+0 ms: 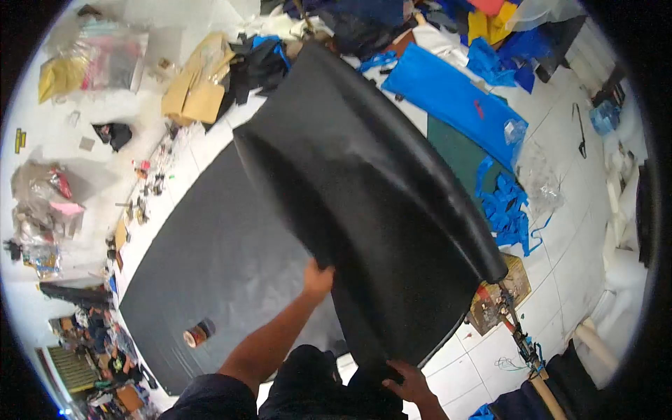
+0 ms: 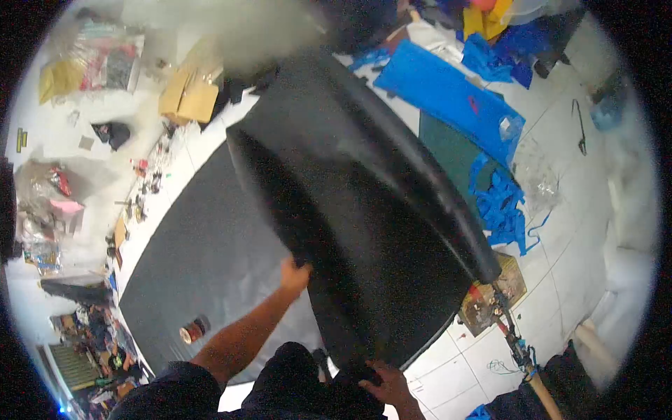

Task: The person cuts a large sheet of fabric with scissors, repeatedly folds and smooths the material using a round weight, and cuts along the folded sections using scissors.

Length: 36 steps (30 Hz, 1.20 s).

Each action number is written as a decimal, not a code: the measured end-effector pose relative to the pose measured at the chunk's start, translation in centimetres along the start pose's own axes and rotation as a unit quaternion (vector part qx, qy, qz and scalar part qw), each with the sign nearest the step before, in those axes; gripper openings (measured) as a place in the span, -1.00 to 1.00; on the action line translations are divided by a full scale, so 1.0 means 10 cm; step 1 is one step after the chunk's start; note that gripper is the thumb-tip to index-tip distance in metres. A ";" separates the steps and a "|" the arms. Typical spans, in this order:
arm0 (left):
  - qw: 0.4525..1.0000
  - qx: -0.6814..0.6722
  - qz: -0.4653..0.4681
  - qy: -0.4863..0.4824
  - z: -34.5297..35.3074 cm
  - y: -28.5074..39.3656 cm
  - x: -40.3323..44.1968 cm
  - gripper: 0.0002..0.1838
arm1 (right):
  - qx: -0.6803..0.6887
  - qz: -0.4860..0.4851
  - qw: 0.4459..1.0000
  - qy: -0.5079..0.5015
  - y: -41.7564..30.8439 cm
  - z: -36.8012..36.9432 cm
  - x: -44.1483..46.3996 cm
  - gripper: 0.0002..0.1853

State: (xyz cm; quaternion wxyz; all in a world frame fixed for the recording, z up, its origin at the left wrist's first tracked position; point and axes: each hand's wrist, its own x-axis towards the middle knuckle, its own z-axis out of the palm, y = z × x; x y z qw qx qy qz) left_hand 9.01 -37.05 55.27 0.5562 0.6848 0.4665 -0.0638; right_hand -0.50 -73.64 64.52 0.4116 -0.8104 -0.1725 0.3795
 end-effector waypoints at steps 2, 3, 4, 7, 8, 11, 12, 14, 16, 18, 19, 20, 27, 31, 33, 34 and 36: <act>0.995 -0.094 0.026 0.016 -0.08 -0.35 -0.10 -0.73 | 0.045 0.086 0.991 -0.088 -0.60 -0.15 0.36 -0.27; 0.994 -0.086 -0.068 0.004 -0.19 -0.26 -0.30 -0.73 | -0.005 0.091 0.996 0.008 -0.92 -0.10 0.58 -0.20; 0.996 -0.083 -0.034 -0.001 -0.23 -0.19 -0.52 -0.70 | -0.056 0.094 0.989 0.103 -1.17 -0.02 0.74 -0.14; 0.994 -0.106 -0.009 0.016 -0.37 0.25 -1.07 -0.66 | -0.138 0.121 0.972 0.144 -1.74 0.35 1.19 -0.22; 0.994 -0.112 0.001 0.012 -0.58 0.38 -1.09 -0.66 | -0.143 0.117 0.971 0.155 -1.92 0.42 1.19 -0.22; 0.986 -0.095 0.054 -0.127 -1.56 0.42 -0.82 -0.68 | -0.084 0.213 0.969 0.092 -2.56 1.01 0.84 -0.37; 0.947 -0.292 -0.076 -0.105 -1.87 0.42 -0.39 -0.70 | -0.109 0.220 0.962 0.116 -2.64 1.20 0.72 -0.34; 0.862 -0.471 -0.144 -0.122 -2.55 0.68 0.20 -0.71 | -0.138 0.238 0.948 0.159 -2.70 1.66 0.45 -0.29; 0.857 -0.477 -0.017 -0.195 -3.27 0.96 0.69 -0.71 | -0.129 0.087 0.959 0.238 -2.62 2.08 0.20 -0.45; 0.916 -0.380 0.044 -0.119 -3.77 1.00 1.38 -0.69 | -0.179 0.102 0.929 0.306 -2.78 2.21 0.18 -0.48; 0.916 -0.386 0.046 -0.097 -3.91 1.14 1.56 -0.72 | -0.211 0.091 0.905 0.358 -2.73 2.30 0.16 -0.49; 0.915 -0.393 0.047 -0.074 -4.03 1.25 1.66 -0.74 | -0.189 0.114 0.909 0.354 -2.71 2.32 0.14 -0.54; 0.984 -0.095 0.136 -0.066 -4.66 1.17 1.60 -0.77 | -0.202 0.265 0.873 0.357 -2.59 2.99 0.27 -0.69; 0.970 -0.066 0.220 -0.083 -5.09 1.04 1.55 -0.80 | -0.239 0.228 0.867 0.374 -2.47 3.72 0.12 -0.66; 0.963 -0.045 0.242 -0.106 -5.52 0.74 1.56 -0.79 | -0.179 0.251 0.870 0.384 -2.75 4.18 -0.02 -0.63; 0.958 -0.039 0.251 -0.135 -5.72 0.57 1.60 -0.77 | -0.165 0.266 0.864 0.395 -2.85 4.44 -0.07 -0.63; 0.963 -0.076 0.232 -0.112 -6.18 0.21 1.41 -0.78 | -0.179 0.249 0.876 0.374 -2.97 5.02 -0.15 -0.62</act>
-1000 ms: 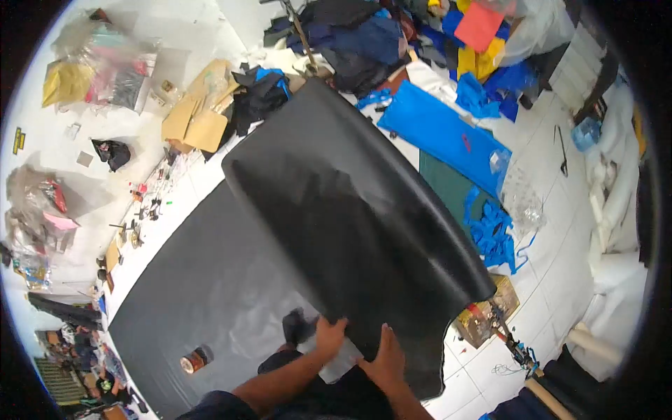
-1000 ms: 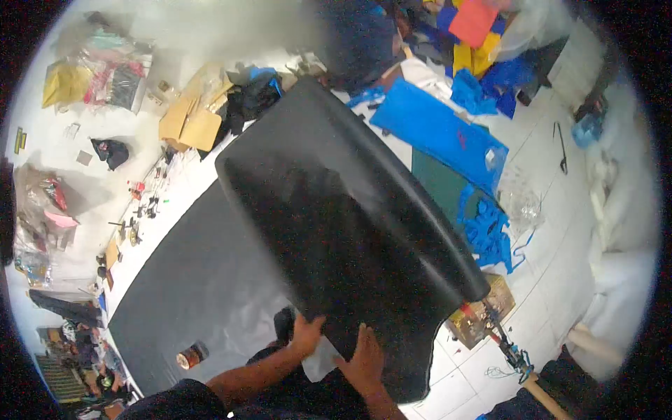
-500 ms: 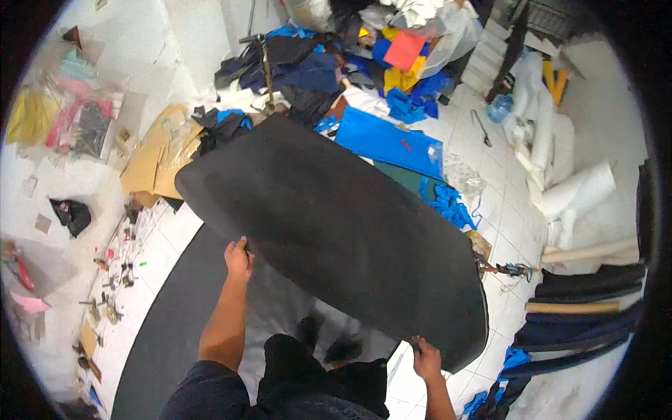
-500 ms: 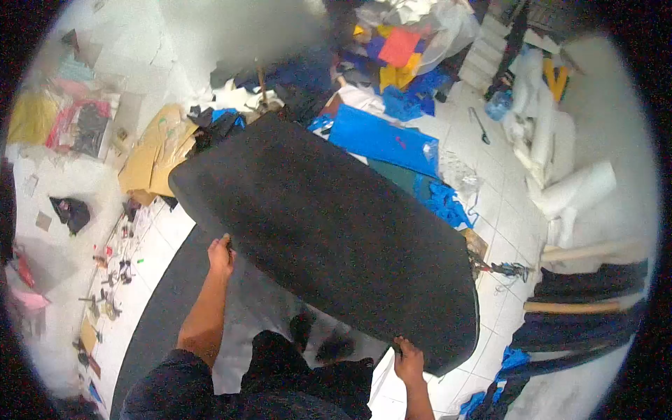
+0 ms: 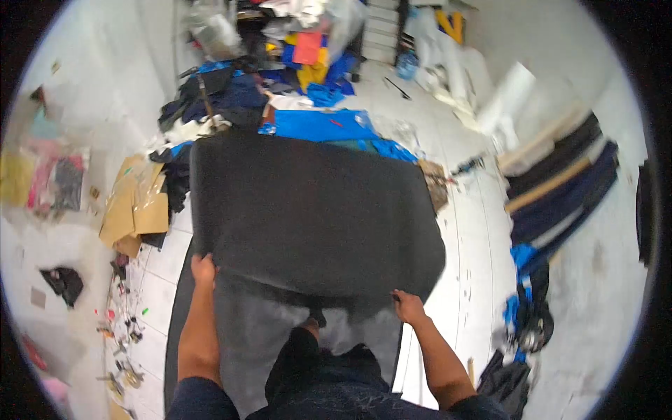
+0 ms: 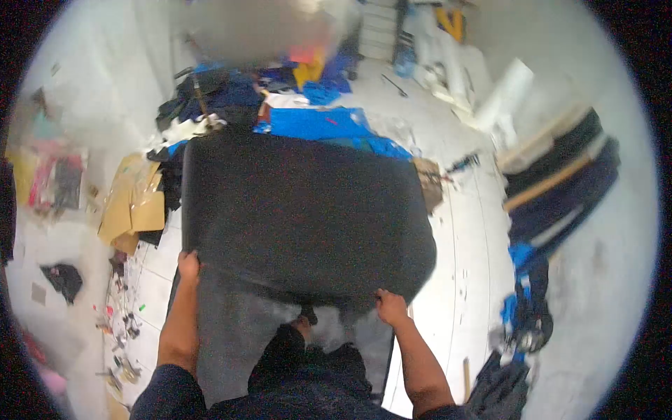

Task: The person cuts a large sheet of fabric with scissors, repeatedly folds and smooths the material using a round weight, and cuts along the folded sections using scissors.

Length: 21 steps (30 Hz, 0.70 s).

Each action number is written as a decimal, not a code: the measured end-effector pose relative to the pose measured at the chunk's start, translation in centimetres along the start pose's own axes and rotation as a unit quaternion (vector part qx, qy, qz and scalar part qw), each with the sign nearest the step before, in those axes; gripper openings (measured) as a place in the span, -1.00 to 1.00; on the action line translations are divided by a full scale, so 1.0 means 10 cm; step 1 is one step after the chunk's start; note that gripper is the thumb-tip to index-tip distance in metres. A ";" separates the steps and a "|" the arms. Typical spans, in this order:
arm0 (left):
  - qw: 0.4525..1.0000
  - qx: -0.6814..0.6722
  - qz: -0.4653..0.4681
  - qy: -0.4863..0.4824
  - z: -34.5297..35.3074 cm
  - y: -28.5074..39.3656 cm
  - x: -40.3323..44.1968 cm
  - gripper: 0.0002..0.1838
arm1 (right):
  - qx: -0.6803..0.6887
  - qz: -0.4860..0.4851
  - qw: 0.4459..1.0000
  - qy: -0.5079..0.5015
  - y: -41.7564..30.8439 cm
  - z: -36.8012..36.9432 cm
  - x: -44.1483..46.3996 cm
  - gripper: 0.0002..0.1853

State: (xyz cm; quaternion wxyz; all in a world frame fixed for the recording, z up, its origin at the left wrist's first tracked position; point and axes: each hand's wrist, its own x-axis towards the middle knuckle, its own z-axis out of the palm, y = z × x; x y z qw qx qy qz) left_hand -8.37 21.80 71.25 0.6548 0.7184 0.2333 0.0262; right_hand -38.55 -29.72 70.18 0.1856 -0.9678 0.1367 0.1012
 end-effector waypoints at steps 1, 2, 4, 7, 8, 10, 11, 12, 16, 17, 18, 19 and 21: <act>1.000 0.007 -0.007 -0.010 -0.25 -0.18 -0.17 -0.79 | 0.013 0.022 1.000 0.004 -0.03 0.19 -0.32 -0.62; 1.000 0.011 -0.013 -0.016 -0.57 -0.37 -0.29 -0.80 | 0.005 0.016 1.000 -0.009 -0.08 0.36 -0.58 -0.62; 0.998 0.032 -0.050 0.016 -1.01 -0.45 -0.83 -0.86 | 0.007 0.023 1.000 -0.013 -0.20 0.62 -1.11 -0.63; 0.996 0.055 -0.063 -0.011 -1.83 -1.05 -1.08 -0.88 | 0.051 -0.013 0.998 0.024 -0.49 0.86 -1.97 -0.63; 0.994 0.070 -0.086 -0.006 -2.11 -1.18 -1.24 -0.89 | 0.056 -0.008 0.998 0.026 -0.59 0.92 -2.22 -0.63; 0.991 0.077 -0.104 0.025 -2.46 -1.23 -1.63 -0.90 | 0.074 0.030 0.997 0.001 -0.79 1.18 -2.72 -0.64; 0.992 0.068 -0.100 0.047 -2.56 -1.17 -1.86 -0.90 | 0.079 0.033 0.996 0.011 -0.91 1.26 -2.93 -0.64; 0.992 0.069 -0.093 0.041 -2.74 -1.23 -1.95 -0.90 | 0.060 0.051 0.997 0.011 -1.03 1.34 -3.21 -0.63; 0.989 0.093 -0.115 0.010 -3.56 -1.58 -2.22 -0.88 | 0.065 0.079 0.993 0.055 -1.34 1.69 -4.04 -0.61; 0.992 0.069 -0.102 -0.007 -3.75 -1.68 -2.27 -0.87 | 0.056 0.078 0.993 0.066 -1.40 1.80 -4.20 -0.58; 0.992 0.066 -0.106 -0.011 -3.90 -1.77 -2.28 -0.87 | 0.050 0.082 0.993 0.067 -1.53 1.87 -4.32 -0.58; 0.992 0.056 -0.115 -0.003 -4.08 -1.83 -2.35 -0.87 | 0.035 0.081 0.994 0.064 -1.65 1.89 -4.46 -0.57; 0.989 0.038 -0.143 0.014 -4.37 -2.03 -2.62 -0.87 | 0.013 0.072 0.994 0.078 -1.77 1.96 -4.75 -0.55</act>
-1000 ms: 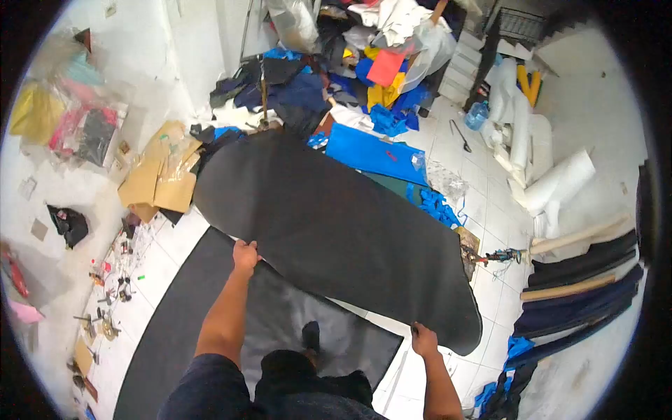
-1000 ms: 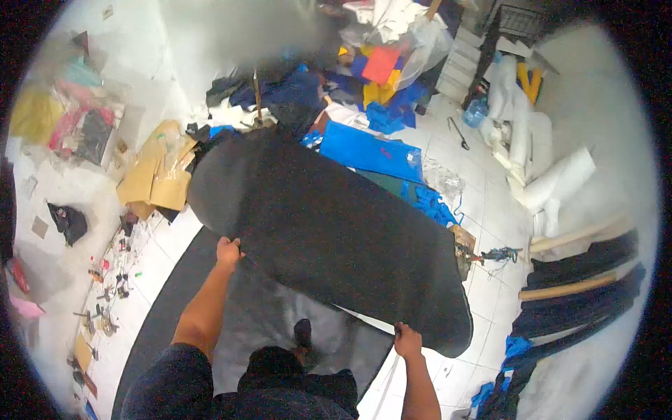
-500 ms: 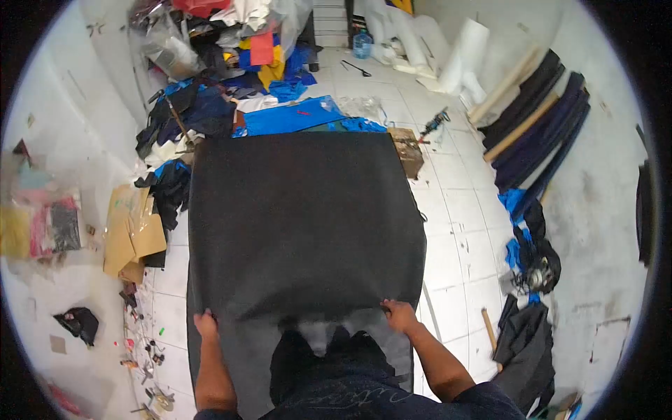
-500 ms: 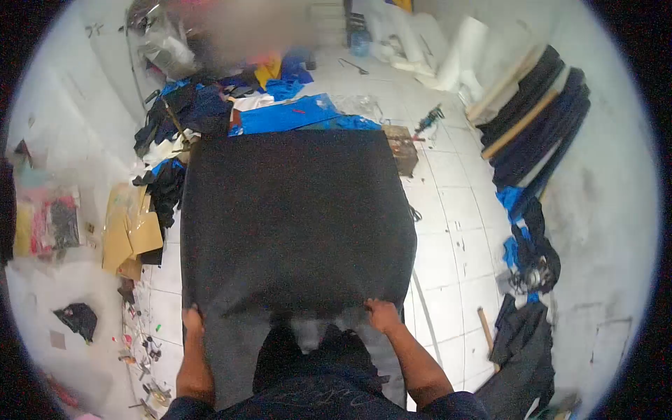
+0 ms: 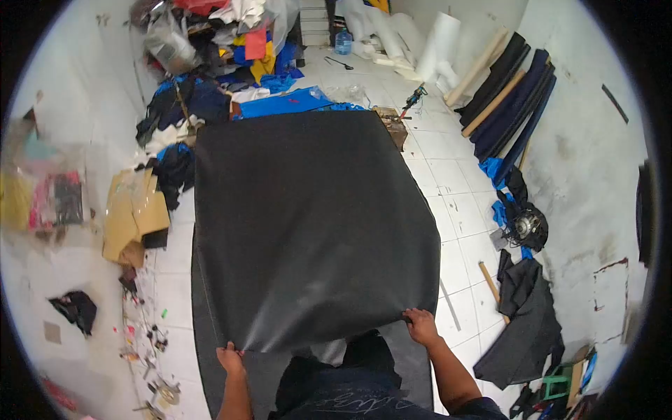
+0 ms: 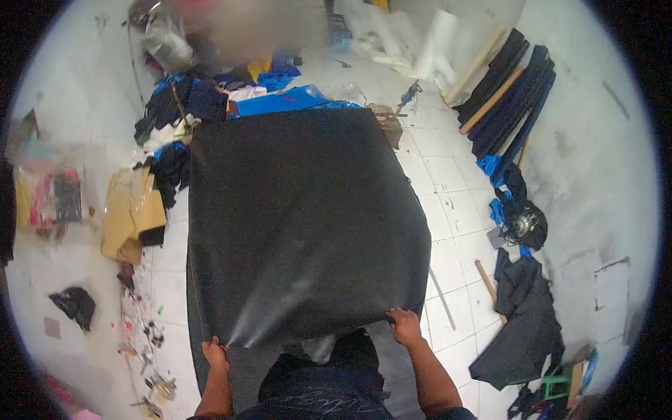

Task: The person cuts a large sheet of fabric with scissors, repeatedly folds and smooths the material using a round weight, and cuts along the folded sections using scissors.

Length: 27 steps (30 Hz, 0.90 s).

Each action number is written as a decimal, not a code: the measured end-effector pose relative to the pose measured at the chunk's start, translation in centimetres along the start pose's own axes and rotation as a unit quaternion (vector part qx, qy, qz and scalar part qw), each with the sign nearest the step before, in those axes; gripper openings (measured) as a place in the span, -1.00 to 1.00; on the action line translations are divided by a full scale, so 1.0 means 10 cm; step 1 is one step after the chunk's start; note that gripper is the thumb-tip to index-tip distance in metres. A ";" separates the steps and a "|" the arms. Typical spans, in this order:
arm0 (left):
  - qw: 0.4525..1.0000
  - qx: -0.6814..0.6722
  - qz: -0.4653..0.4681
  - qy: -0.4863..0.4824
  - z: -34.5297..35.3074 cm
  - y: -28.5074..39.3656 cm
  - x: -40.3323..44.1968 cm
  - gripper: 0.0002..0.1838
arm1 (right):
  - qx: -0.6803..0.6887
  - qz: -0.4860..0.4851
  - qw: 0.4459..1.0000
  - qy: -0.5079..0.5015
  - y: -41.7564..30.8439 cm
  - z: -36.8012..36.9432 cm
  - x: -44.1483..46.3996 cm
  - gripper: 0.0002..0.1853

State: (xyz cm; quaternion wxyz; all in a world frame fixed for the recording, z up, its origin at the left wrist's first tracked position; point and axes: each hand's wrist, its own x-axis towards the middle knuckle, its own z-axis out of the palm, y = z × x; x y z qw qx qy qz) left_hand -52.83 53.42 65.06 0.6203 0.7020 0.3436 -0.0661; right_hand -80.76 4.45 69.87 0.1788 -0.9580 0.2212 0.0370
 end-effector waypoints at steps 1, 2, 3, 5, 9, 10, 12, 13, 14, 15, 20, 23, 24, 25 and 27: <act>1.000 -0.025 -0.008 -0.009 -0.11 -0.10 -0.07 -0.86 | -0.009 -0.004 1.000 -0.005 0.05 0.05 -0.10 -0.55; 0.999 -0.047 -0.012 -0.018 -0.25 -0.16 -0.13 -0.84 | -0.010 0.000 1.000 -0.017 0.09 0.09 -0.22 -0.55; 0.999 -0.046 -0.016 -0.015 -0.38 -0.21 -0.22 -0.84 | -0.008 0.005 1.000 -0.030 0.01 0.06 -0.36 -0.55; 0.998 -0.027 -0.025 -0.042 -0.63 -0.27 -0.40 -0.81 | -0.050 -0.007 0.999 -0.014 -0.08 -0.07 -0.67 -0.60; 0.999 -0.023 -0.014 -0.026 -0.97 -0.28 -0.70 -0.82 | -0.038 0.016 0.999 -0.015 -0.10 -0.31 -1.10 -0.65; 0.999 -0.033 0.008 -0.038 -1.07 -0.32 -0.74 -0.83 | -0.016 0.021 0.999 -0.021 -0.08 -0.32 -1.22 -0.68; 0.996 -0.070 0.025 -0.045 -1.21 -0.39 -0.94 -0.83 | -0.066 -0.004 0.998 -0.019 -0.04 -0.38 -1.34 -0.69; 0.995 -0.084 0.020 -0.044 -1.26 -0.26 -1.10 -0.82 | -0.102 -0.016 0.995 -0.016 -0.06 -0.40 -1.49 -0.69; 0.998 -0.023 0.007 -0.065 -1.38 -0.17 -1.27 -0.85 | -0.070 -0.032 0.997 0.011 0.00 -0.36 -1.58 -0.73; 0.996 -0.052 0.031 -0.065 -1.43 -0.26 -1.32 -0.84 | -0.083 -0.056 0.995 0.004 0.18 -0.27 -1.68 -0.75; 0.996 -0.042 0.053 -0.050 -1.83 -0.70 -1.55 -0.80 | -0.040 -0.032 0.998 -0.028 -0.02 -0.34 -2.28 -0.65; 0.995 -0.029 0.089 -0.038 -2.28 -1.06 -1.89 -0.80 | -0.002 -0.073 0.997 0.018 0.10 -0.02 -2.88 -0.63; 0.993 -0.022 0.112 -0.038 -2.40 -1.11 -1.95 -0.79 | 0.012 -0.034 0.999 -0.011 0.01 -0.01 -3.08 -0.61; 0.991 -0.019 0.124 -0.043 -2.54 -1.20 -2.03 -0.79 | 0.009 -0.066 0.998 0.005 0.12 0.15 -3.30 -0.57; 0.995 0.028 0.099 -0.020 -2.95 -1.47 -2.25 -0.82 | 0.027 -0.048 0.998 0.008 0.11 0.26 -3.81 -0.59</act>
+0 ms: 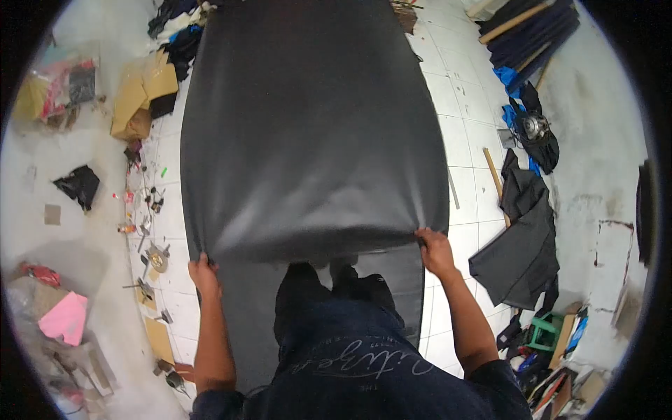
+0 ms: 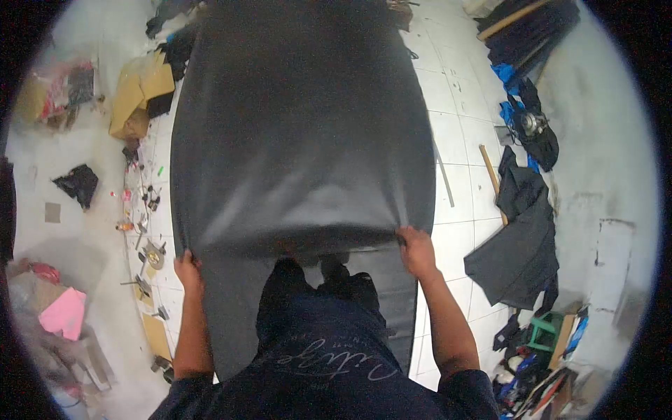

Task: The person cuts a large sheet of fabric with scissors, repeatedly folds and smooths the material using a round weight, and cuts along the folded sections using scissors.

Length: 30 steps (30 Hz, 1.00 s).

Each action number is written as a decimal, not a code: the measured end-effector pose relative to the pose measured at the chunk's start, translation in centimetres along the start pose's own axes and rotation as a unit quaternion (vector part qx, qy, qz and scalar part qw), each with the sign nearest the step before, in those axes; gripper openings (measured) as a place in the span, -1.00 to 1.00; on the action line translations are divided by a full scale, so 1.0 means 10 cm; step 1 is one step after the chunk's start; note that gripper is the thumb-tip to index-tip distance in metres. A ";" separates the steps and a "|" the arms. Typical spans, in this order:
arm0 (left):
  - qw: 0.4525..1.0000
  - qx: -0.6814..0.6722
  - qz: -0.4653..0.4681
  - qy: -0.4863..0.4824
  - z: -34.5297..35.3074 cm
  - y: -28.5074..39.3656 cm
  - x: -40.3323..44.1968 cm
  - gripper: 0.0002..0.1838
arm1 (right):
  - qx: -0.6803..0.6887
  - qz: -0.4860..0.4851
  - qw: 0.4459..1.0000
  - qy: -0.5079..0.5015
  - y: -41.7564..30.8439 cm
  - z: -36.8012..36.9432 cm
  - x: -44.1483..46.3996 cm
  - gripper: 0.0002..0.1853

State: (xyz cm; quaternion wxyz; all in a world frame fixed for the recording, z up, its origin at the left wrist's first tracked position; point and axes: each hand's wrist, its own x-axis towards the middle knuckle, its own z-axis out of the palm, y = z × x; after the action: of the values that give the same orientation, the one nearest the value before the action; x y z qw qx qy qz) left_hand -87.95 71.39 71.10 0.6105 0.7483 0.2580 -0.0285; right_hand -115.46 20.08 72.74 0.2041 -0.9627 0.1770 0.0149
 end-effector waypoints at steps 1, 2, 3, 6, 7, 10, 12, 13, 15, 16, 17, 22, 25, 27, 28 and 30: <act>1.000 0.000 -0.013 0.012 -0.15 -0.02 -0.15 -0.82 | 0.012 0.003 1.000 0.003 -0.02 0.08 -0.24 -0.57; 0.999 -0.007 -0.027 0.025 -0.29 -0.06 -0.29 -0.80 | 0.019 0.001 1.000 0.007 -0.03 0.15 -0.46 -0.55; 0.999 0.001 -0.028 0.029 -0.44 -0.09 -0.46 -0.77 | 0.004 0.003 1.000 0.005 -0.10 0.14 -0.67 -0.54; 0.998 -0.011 -0.049 0.042 -0.97 -0.45 -0.72 -0.79 | 0.043 0.049 0.993 -0.098 -0.26 0.08 -1.20 -0.51; 0.998 -0.005 -0.049 0.028 -1.10 -0.49 -0.85 -0.82 | 0.046 0.044 0.994 -0.084 -0.29 0.13 -1.39 -0.51; 0.996 -0.004 -0.069 0.049 -1.44 -0.89 -0.99 -0.87 | 0.045 0.077 0.993 -0.077 -0.36 0.38 -1.85 -0.51; 0.994 0.005 -0.093 0.055 -1.54 -1.17 -0.94 -0.88 | 0.043 0.092 0.990 -0.096 -0.37 0.54 -2.00 -0.50; 0.989 -0.038 -0.129 0.061 -1.53 -1.26 -0.93 -0.87 | 0.044 0.104 0.987 -0.118 -0.38 0.60 -1.99 -0.49; 0.970 -0.069 -0.214 0.096 -1.42 -1.42 -0.81 -0.80 | 0.042 0.116 0.987 -0.102 -0.41 0.78 -1.92 -0.48; 0.968 -0.071 -0.218 0.103 -1.34 -1.56 -0.66 -0.80 | 0.045 0.128 0.987 -0.087 -0.38 0.96 -1.87 -0.46; 0.951 -0.108 -0.277 0.089 -1.32 -1.71 -0.57 -0.77 | 0.055 0.109 0.991 -0.061 -0.24 1.18 -1.88 -0.42; 0.951 -0.120 -0.284 0.024 -0.57 -2.50 -0.01 -0.80 | -0.025 0.085 0.996 -0.030 0.48 2.32 -1.36 -0.36; 0.958 -0.103 -0.265 -0.047 -0.11 -3.04 0.37 -0.72 | -0.033 0.046 0.998 0.016 1.11 3.01 -0.99 -0.35; 0.970 -0.096 -0.205 -0.093 0.25 -3.39 0.64 -0.70 | -0.057 0.043 0.997 0.024 1.54 3.47 -0.66 -0.34; 0.970 -0.096 -0.205 -0.092 0.43 -3.57 0.80 -0.70 | -0.045 0.028 0.997 0.051 1.67 3.65 -0.47 -0.35; 0.975 -0.094 -0.159 -0.120 0.71 -3.89 1.07 -0.71 | -0.030 0.016 0.997 0.076 1.91 4.01 -0.19 -0.36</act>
State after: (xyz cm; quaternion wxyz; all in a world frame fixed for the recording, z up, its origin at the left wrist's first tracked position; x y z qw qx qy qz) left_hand -93.14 73.29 30.54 0.6926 0.6279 0.2999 -0.1901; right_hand -122.13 20.32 28.79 0.1608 -0.9637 0.2070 -0.0498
